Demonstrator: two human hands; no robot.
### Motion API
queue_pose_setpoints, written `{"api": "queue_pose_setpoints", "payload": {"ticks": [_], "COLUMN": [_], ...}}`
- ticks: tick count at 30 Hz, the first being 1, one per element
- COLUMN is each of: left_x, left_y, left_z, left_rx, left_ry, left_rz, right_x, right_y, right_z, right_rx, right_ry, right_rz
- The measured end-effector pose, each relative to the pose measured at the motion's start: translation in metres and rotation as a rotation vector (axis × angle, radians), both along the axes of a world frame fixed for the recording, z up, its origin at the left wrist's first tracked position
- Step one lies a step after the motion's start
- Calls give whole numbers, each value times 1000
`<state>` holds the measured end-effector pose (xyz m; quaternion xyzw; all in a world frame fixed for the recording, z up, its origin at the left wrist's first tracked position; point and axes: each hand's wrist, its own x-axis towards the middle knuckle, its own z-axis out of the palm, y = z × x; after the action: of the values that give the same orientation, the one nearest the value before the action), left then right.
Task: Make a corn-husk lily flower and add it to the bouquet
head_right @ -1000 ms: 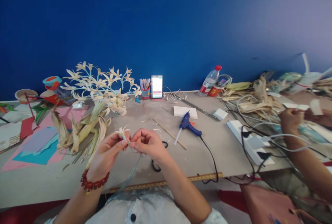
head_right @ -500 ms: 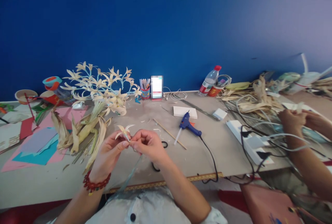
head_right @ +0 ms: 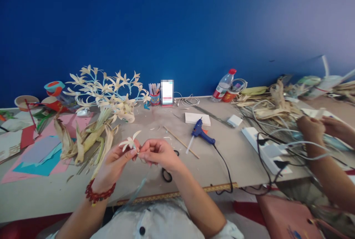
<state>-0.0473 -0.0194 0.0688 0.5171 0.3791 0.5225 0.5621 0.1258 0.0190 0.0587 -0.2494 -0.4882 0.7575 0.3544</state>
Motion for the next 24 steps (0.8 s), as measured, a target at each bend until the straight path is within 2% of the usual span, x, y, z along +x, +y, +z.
{"api": "queue_pose_setpoints", "payload": {"ticks": [6, 11, 14, 18, 24], "left_x": [-1, 4, 6, 5, 2], "left_y": [1, 2, 1, 0, 1], "left_z": [-3, -7, -6, -3, 2], "left_rx": [-46, -88, -122, -112, -101], "left_ry": [-45, -141, -147, -81, -83], "left_rz": [-42, 46, 94, 85, -29], "right_x": [-2, -7, -7, -4, -1], "right_y": [-1, -5, -6, -5, 0], "right_z": [-3, -4, -5, -2, -2], "right_rx": [-4, 46, 64, 62, -4], "right_ry": [23, 0, -11, -24, -2], "right_rz": [21, -114, -129, -87, 32]}}
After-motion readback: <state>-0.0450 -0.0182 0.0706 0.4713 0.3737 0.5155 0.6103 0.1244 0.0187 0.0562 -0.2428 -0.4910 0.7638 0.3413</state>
